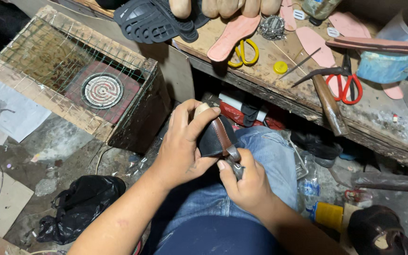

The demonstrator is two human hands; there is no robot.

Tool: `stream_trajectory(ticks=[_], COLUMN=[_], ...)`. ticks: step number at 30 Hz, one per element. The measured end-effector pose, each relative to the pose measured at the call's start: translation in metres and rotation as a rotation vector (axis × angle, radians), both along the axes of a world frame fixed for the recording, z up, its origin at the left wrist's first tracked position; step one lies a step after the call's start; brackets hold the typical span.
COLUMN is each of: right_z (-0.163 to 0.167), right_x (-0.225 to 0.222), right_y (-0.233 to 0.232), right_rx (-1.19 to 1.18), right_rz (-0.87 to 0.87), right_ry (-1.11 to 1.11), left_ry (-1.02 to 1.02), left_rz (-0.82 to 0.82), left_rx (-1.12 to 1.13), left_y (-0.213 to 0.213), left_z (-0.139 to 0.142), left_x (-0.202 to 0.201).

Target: The person uses pliers and a curved metal tool to trim and shape the edges of a shoe sole while seated. They repeatedly reposition the shoe, trim the sole edge, and inspect the fit and finish throughout the clip.

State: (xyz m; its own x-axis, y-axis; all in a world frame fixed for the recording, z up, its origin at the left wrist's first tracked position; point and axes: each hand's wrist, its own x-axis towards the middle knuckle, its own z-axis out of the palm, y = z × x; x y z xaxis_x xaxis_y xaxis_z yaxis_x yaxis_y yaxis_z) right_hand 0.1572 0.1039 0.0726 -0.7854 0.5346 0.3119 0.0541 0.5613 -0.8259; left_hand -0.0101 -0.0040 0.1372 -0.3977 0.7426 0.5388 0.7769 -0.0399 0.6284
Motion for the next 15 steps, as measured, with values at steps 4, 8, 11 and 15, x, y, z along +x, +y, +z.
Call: stream_trajectory(ticks=[4,8,11,15], right_z=[-0.027,-0.018,0.004,0.030], right_x=[-0.011,-0.031,-0.024,0.003], right_y=[0.008,0.014,0.013,0.010], right_rx=[0.041,0.118,-0.038,-0.784], right_rz=[0.002,0.052,0.101,0.352], right_ry=[0.074,0.146,-0.101,-0.327], left_ry=[0.021,0.040,0.000,-0.070], left_rz=[0.024,0.062,0.028,-0.016], left_rx=[0.025,0.034,0.071,0.018], left_y=[0.000,0.002,-0.003,-0.013], left_z=[-0.004,-0.010,-0.010,-0.007], left_x=[-0.002,-0.005,-0.013,-0.020])
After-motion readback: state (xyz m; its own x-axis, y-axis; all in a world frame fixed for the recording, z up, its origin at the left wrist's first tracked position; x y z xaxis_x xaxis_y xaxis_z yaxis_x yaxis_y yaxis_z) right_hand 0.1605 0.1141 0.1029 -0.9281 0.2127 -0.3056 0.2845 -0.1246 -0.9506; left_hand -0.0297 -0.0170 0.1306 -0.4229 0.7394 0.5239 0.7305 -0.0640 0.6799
